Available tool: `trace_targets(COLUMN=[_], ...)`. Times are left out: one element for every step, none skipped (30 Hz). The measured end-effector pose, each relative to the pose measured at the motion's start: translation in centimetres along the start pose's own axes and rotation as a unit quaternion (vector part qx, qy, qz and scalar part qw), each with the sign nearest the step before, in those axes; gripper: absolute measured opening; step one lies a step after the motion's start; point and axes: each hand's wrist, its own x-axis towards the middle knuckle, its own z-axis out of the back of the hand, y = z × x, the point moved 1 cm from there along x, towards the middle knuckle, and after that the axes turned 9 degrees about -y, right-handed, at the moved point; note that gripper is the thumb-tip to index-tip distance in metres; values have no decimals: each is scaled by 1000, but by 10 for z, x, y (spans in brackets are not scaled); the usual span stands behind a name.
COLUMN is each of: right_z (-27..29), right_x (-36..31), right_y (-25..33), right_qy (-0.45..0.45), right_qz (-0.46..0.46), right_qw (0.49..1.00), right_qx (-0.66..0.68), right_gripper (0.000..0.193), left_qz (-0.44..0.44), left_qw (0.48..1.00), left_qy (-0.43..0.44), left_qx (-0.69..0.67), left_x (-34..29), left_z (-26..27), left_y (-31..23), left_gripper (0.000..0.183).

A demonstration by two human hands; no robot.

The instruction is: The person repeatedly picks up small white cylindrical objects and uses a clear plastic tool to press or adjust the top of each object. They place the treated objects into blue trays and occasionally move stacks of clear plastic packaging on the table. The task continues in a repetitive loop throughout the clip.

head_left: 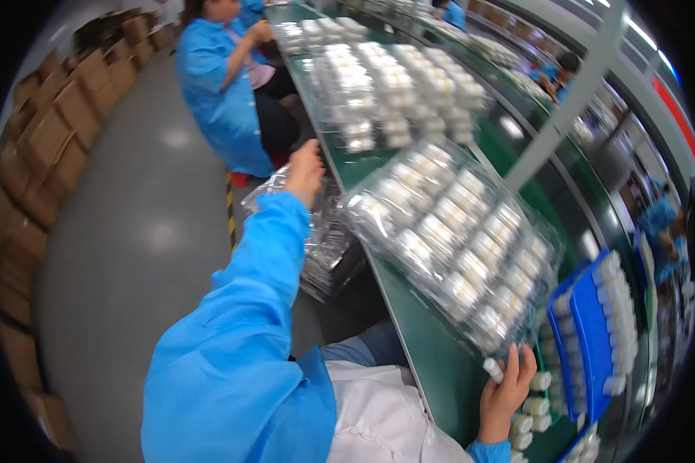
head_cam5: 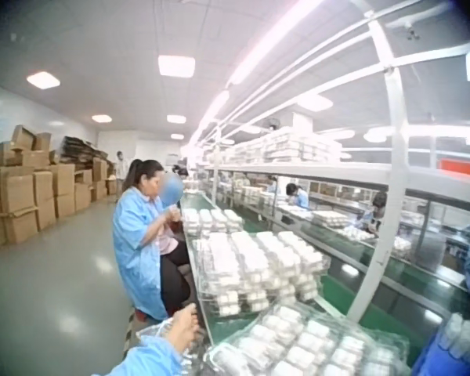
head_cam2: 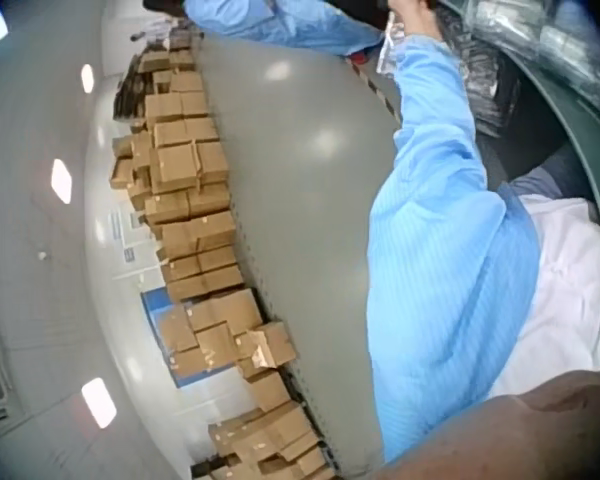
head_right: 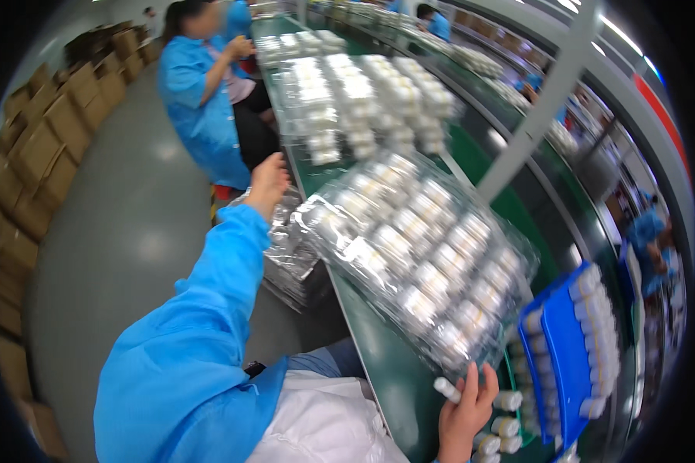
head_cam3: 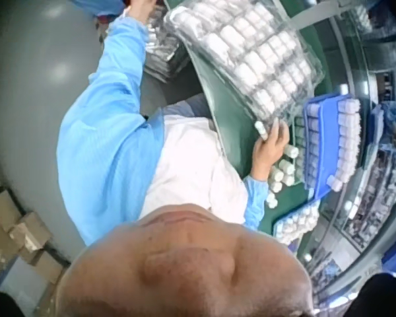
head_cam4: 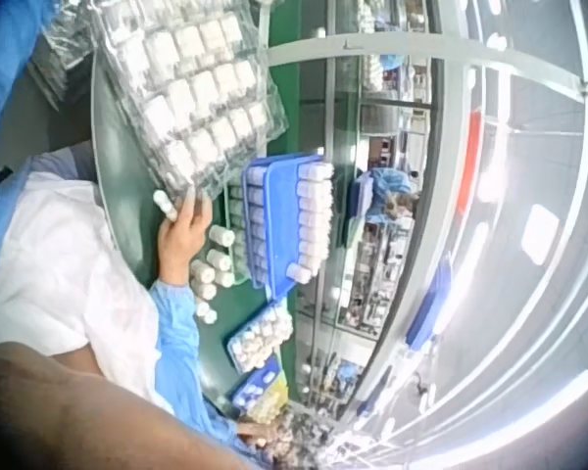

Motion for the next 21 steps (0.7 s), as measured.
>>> trace_targets(right_z=[2,5,6,6,5,6,2,3,3,4,4,5,8,8,9,11,15,21,29,38,50], right_x=[7,9,11,13,15,15,20,25,28,29,31,32,31,30,28,25,21,17,13,7,-1], right_y=[5,7,8,5,1,-2,-3,-3,-4,-6,-8,-9,-10,-10,-11,-13,-11,-9,-6,-5,-2], right_qy=[7,30,48,35,21,30,35,29,26,22,14,16,18,18,19,15,14,13,11,4,-5], right_qz=[2,-26,-55,-42,-23,-27,-20,-15,-11,-11,-8,-15,-20,-20,-20,-11,-10,-10,-7,10,7], right_qw=[1000,999,997,998,999,999,999,999,1000,1000,1000,1000,1000,999,999,999,1000,1000,1000,1000,999], right_qx=[-7,0,12,-3,-12,-12,1,2,7,5,9,14,15,22,30,28,24,20,15,24,45], right_gripper=[50,54,59,57,56,60,64,65,65,63,61,57,57,57,56,55,54,54,53,51,51], left_qz=[-48,-76,-194,-282,-335,-386,-443,-473,-502,-533,-536,-499,-460,-451,-443,-465,-480,-535,-590,-631,-670], left_qw=[997,996,981,953,914,858,785,727,660,585,592,622,651,643,635,618,612,574,534,508,502], left_qy=[-12,36,21,65,155,232,291,303,310,311,310,323,335,334,332,333,317,298,275,225,211], left_qx=[-57,-38,15,90,168,249,319,394,465,527,516,510,503,521,539,540,542,543,539,542,504], left_x=[10,-4,-24,-71,-118,-153,-179,-197,-212,-219,-213,-212,-210,-201,-194,-198,-205,-205,-208,-229,-240], left_z=[14,19,16,8,1,-5,-2,-6,-9,-15,-19,-22,-28,-29,-30,-34,-39,-44,-46,-54,-58], left_y=[-3,-4,-9,-19,-38,-40,-46,-45,-42,-37,-37,-41,-46,-49,-51,-52,-53,-54,-58,-59,-59], left_gripper=[32,27,29,36,41,43,44,45,45,46,46,45,44,42,40,40,40,38,36,33,33])
